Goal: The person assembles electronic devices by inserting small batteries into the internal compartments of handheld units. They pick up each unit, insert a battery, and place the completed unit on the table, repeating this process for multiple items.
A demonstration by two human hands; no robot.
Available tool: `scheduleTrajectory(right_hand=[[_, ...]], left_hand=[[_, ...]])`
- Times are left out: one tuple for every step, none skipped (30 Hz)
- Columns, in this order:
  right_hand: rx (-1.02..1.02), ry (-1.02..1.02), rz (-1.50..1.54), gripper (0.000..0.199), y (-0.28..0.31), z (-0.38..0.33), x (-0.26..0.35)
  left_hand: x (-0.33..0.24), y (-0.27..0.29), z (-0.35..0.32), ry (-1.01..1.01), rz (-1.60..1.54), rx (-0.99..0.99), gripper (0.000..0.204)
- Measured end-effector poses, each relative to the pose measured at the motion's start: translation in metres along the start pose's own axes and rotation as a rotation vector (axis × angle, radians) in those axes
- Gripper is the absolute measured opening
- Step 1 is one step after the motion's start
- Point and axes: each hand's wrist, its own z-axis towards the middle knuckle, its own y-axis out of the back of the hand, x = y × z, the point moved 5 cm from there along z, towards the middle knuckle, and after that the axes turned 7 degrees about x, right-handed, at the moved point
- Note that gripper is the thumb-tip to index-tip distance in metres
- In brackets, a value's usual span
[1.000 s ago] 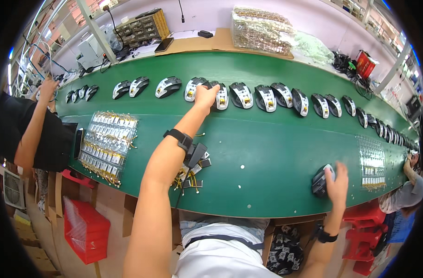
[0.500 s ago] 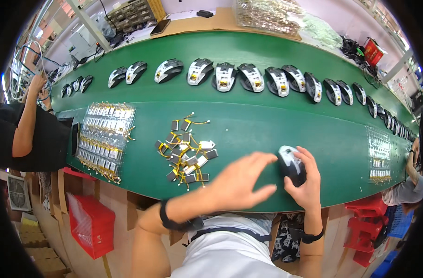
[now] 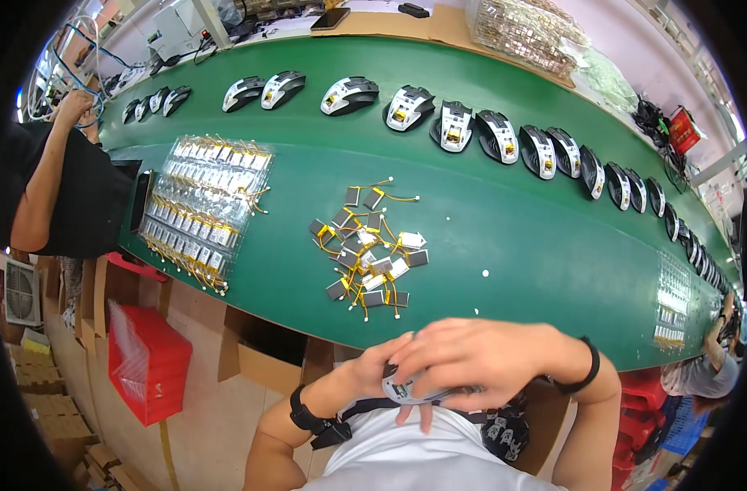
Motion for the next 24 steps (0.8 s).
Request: scheduleTrajectory(right_hand=[[-0.038, 0.046, 0.148, 0.025, 0.012, 0.006, -0.008], [-0.164, 0.023, 0.089, 0.019, 0.034, 0.01, -0.023], [-0.327, -0.218, -0.02, 0.012, 0.059, 0.009, -0.043], [-0.462, -0.397, -0.135, 0.015, 0.081, 0.004, -0.075], [-0.609, -0.593, -0.258, 0.018, 0.1, -0.012, -0.11], [-0.561, -0.817, -0.314, 0.023, 0.108, -0.025, -0.139], [-0.465, -0.918, -0.357, 0.027, 0.106, -0.022, -0.155], [-0.439, -0.86, -0.461, 0.023, 0.098, -0.016, -0.16], [-0.434, -0.84, -0.45, 0.02, 0.087, -0.012, -0.166], [-0.429, -0.822, -0.441, 0.017, 0.08, -0.01, -0.171], [-0.434, -0.762, -0.528, 0.017, 0.08, -0.009, -0.173], [-0.456, -0.741, -0.561, 0.017, 0.079, -0.009, -0.172], [-0.48, -0.722, -0.595, 0.017, 0.079, -0.011, -0.17], [-0.505, -0.704, -0.629, 0.018, 0.078, -0.015, -0.167], [-0.545, -0.718, -0.535, 0.018, 0.077, -0.017, -0.163], [-0.578, -0.733, -0.443, 0.018, 0.075, -0.02, -0.152], [-0.61, -0.747, -0.351, 0.018, 0.072, -0.023, -0.14], [-0.683, -0.742, -0.174, 0.017, 0.07, -0.031, -0.126], [-0.75, -0.729, 0.008, 0.016, 0.067, -0.037, -0.112], [-0.814, -0.712, 0.192, 0.016, 0.064, -0.044, -0.104], [-0.835, -0.69, 0.329, 0.018, 0.059, -0.054, -0.101], [-0.856, -0.665, 0.466, 0.02, 0.054, -0.065, -0.099], [-0.876, -0.636, 0.602, 0.022, 0.048, -0.071, -0.096], [-0.904, -0.595, 0.601, 0.023, 0.043, -0.07, -0.085]], left_hand=[[0.0, -0.011, 0.003, -0.043, -0.093, 0.125, 0.079], [0.001, -0.02, 0.005, -0.087, -0.186, 0.249, 0.078], [0.005, -0.02, 0.009, -0.176, -0.102, 0.218, 0.083], [0.005, -0.02, 0.009, -0.183, -0.062, 0.152, 0.09], [0.002, -0.025, 0.011, -0.198, 0.029, 0.08, 0.094], [-0.001, -0.033, 0.012, -0.221, 0.125, 0.003, 0.099], [-0.002, -0.036, 0.006, -0.224, 0.125, -0.013, 0.105], [-0.003, -0.036, 0.0, -0.245, 0.157, 0.008, 0.106], [0.0, -0.032, -0.005, -0.273, 0.179, 0.024, 0.107], [0.0, -0.03, -0.009, -0.299, 0.2, 0.042, 0.107], [-0.003, -0.026, -0.011, -0.314, 0.17, 0.031, 0.107], [-0.006, -0.025, -0.012, -0.327, 0.184, -0.005, 0.107], [-0.008, -0.024, -0.012, -0.338, 0.197, -0.041, 0.106], [-0.009, -0.023, -0.013, -0.348, 0.211, -0.075, 0.106], [-0.01, -0.023, -0.013, -0.378, 0.222, -0.07, 0.105], [-0.014, -0.024, -0.014, -0.381, 0.243, -0.091, 0.105], [-0.018, -0.025, -0.015, -0.383, 0.264, -0.112, 0.104], [-0.021, -0.026, -0.013, -0.38, 0.277, -0.128, 0.104], [-0.025, -0.027, -0.012, -0.383, 0.307, -0.185, 0.104], [-0.032, -0.031, -0.009, -0.386, 0.336, -0.243, 0.105], [-0.037, -0.031, -0.007, -0.378, 0.364, -0.3, 0.105], [-0.044, -0.032, -0.005, -0.408, 0.375, -0.293, 0.105], [-0.051, -0.032, -0.002, -0.437, 0.387, -0.285, 0.105], [-0.056, -0.033, 0.002, -0.461, 0.394, -0.279, 0.105]])
